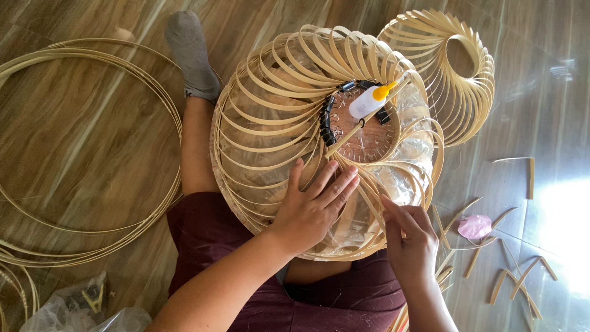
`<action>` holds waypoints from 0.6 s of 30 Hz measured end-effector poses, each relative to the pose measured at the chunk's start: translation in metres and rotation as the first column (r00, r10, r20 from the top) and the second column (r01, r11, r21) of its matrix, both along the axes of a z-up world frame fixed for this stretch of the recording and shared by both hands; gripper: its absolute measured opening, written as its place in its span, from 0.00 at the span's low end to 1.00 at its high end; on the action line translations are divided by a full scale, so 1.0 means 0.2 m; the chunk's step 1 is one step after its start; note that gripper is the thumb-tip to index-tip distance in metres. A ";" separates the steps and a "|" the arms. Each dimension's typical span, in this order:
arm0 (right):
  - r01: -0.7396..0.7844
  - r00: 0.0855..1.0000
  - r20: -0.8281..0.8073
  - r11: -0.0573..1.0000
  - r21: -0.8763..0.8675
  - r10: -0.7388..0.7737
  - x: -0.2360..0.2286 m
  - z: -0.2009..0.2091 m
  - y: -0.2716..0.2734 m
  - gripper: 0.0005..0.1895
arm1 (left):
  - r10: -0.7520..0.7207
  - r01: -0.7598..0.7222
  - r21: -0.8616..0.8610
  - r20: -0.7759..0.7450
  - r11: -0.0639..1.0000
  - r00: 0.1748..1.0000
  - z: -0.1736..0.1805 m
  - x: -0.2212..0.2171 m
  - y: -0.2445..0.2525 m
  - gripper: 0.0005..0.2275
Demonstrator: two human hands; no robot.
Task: The person constructs a rounded bamboo lamp structure by applying adhesive from a bottle to a central wood base and pressing thin bamboo strips onto it, occasionally trimming strips with a small blade.
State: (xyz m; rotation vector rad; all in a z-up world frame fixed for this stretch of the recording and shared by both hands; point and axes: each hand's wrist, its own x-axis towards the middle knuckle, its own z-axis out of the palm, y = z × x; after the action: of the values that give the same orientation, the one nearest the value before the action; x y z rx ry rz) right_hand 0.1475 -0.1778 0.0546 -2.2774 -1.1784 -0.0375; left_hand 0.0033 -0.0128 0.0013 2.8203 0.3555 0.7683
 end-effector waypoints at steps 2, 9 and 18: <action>-0.004 1.000 0.006 1.000 0.000 0.004 0.00 0.00 0.00 0.17 | 0.010 -0.010 0.010 0.001 1.000 1.000 0.00 0.00 -0.01 0.26; 0.006 1.000 0.020 1.000 -0.017 -0.005 -0.01 0.01 0.02 0.17 | 0.018 -0.018 0.008 0.007 1.000 1.000 0.01 0.00 -0.01 0.26; 0.017 0.999 0.031 1.000 -0.003 -0.017 -0.04 0.03 0.04 0.15 | 0.021 -0.021 0.000 -0.001 1.000 1.000 0.01 0.01 -0.01 0.26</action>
State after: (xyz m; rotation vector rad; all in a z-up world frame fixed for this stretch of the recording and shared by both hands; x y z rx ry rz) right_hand 0.1404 -0.1702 0.0599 -2.2977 -1.1763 -0.0776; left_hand 0.0051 -0.0153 0.0041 2.8209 0.3861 0.7714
